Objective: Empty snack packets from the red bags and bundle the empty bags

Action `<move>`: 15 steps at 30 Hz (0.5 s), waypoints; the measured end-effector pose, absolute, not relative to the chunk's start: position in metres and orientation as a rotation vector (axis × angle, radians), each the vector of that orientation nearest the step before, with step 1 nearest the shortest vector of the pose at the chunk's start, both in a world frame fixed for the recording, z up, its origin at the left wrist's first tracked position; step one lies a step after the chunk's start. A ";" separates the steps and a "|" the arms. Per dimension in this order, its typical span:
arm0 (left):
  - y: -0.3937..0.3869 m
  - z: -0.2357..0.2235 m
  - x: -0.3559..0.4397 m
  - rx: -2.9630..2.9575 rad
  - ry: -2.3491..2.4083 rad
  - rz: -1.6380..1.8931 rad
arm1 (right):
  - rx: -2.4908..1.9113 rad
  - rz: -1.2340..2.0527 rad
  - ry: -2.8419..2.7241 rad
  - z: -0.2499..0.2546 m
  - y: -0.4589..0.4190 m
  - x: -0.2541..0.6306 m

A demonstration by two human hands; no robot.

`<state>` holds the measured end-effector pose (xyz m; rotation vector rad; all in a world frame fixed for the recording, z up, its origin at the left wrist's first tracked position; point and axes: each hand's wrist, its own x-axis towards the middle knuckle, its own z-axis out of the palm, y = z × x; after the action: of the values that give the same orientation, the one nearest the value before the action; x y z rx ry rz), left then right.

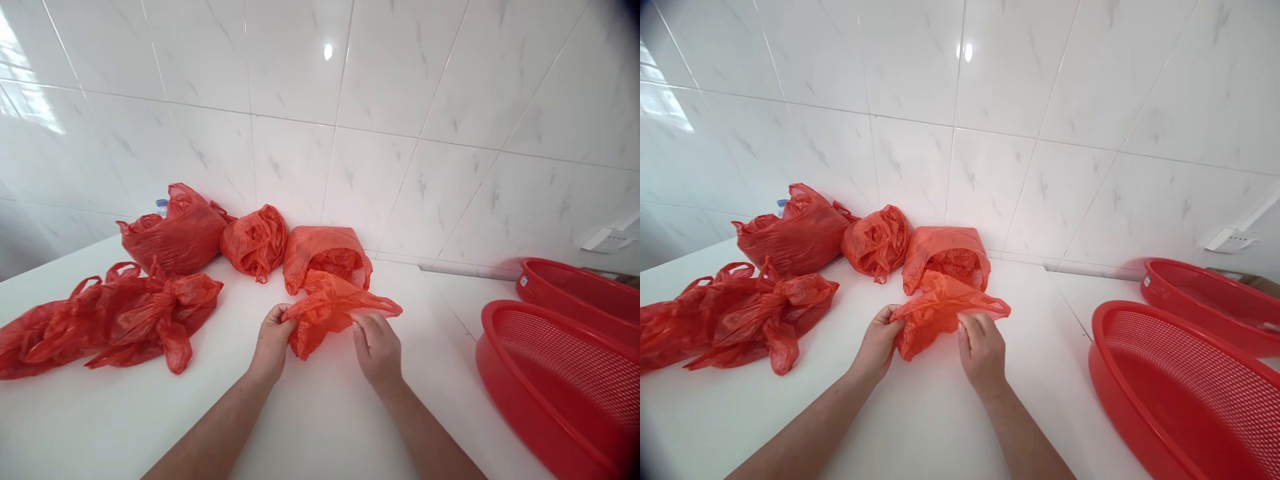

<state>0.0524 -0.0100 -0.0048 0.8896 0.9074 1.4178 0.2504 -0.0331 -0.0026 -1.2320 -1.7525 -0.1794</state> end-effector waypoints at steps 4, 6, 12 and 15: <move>-0.018 -0.005 0.061 0.919 0.827 1.229 | -1.111 -0.155 -1.884 -0.010 -0.031 0.232; -0.019 -0.004 0.063 0.864 0.770 1.182 | -1.098 0.024 -1.974 -0.015 -0.031 0.228; -0.016 -0.001 0.060 0.604 0.680 1.205 | -1.072 0.422 -2.136 -0.003 -0.046 0.218; -0.014 0.003 0.056 0.553 0.707 1.152 | -1.165 0.472 -2.118 0.001 -0.050 0.219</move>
<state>0.0557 -0.0141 0.0032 0.5531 0.7072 1.1518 0.2192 -0.0500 0.0008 -1.1651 -2.1184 0.4715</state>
